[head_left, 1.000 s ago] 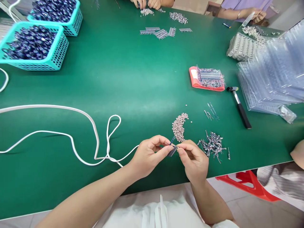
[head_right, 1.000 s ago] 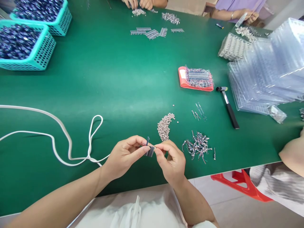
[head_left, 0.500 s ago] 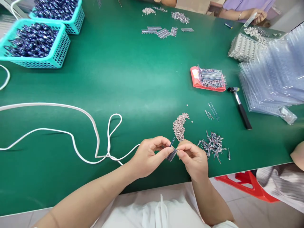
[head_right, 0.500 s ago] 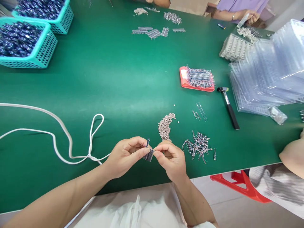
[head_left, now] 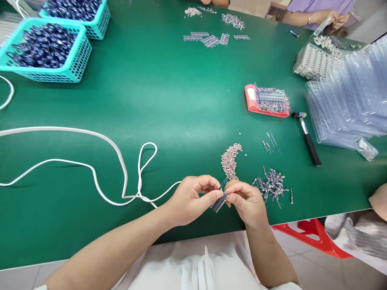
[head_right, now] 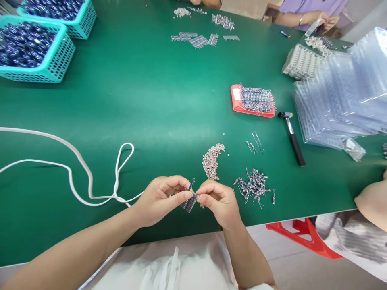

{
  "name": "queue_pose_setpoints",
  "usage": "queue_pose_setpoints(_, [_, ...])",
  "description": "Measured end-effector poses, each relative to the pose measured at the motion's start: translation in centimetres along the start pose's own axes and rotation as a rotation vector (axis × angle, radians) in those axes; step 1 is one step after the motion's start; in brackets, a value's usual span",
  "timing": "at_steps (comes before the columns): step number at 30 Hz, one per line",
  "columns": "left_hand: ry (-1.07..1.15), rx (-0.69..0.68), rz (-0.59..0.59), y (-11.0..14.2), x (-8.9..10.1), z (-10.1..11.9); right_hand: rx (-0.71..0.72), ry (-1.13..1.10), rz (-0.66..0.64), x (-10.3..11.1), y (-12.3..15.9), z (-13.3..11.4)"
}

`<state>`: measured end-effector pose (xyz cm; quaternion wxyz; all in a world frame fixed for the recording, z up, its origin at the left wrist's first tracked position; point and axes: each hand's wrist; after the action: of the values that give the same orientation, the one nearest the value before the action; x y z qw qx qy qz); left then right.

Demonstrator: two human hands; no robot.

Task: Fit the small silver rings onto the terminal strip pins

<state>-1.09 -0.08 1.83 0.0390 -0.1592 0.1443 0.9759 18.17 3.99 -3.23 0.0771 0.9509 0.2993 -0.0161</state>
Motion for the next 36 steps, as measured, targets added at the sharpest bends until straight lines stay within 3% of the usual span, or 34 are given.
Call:
queue_pose_setpoints(12, [-0.038, -0.034, 0.035, -0.02, -0.30, -0.21, 0.043, 0.057, 0.060, -0.30, 0.01, -0.18])
queue_pose_setpoints(36, [-0.125, -0.018, -0.066, 0.10, 0.06, -0.02, -0.082, -0.022, -0.050, -0.04, -0.40, -0.60])
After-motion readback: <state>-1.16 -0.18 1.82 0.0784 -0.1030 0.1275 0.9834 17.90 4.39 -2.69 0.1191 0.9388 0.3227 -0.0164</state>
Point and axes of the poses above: each hand's wrist, its own y-axis away from the middle knuckle, its own x-axis out of the back of the hand, z = x × y, and after that the axes turned 12 degrees about y, right-handed
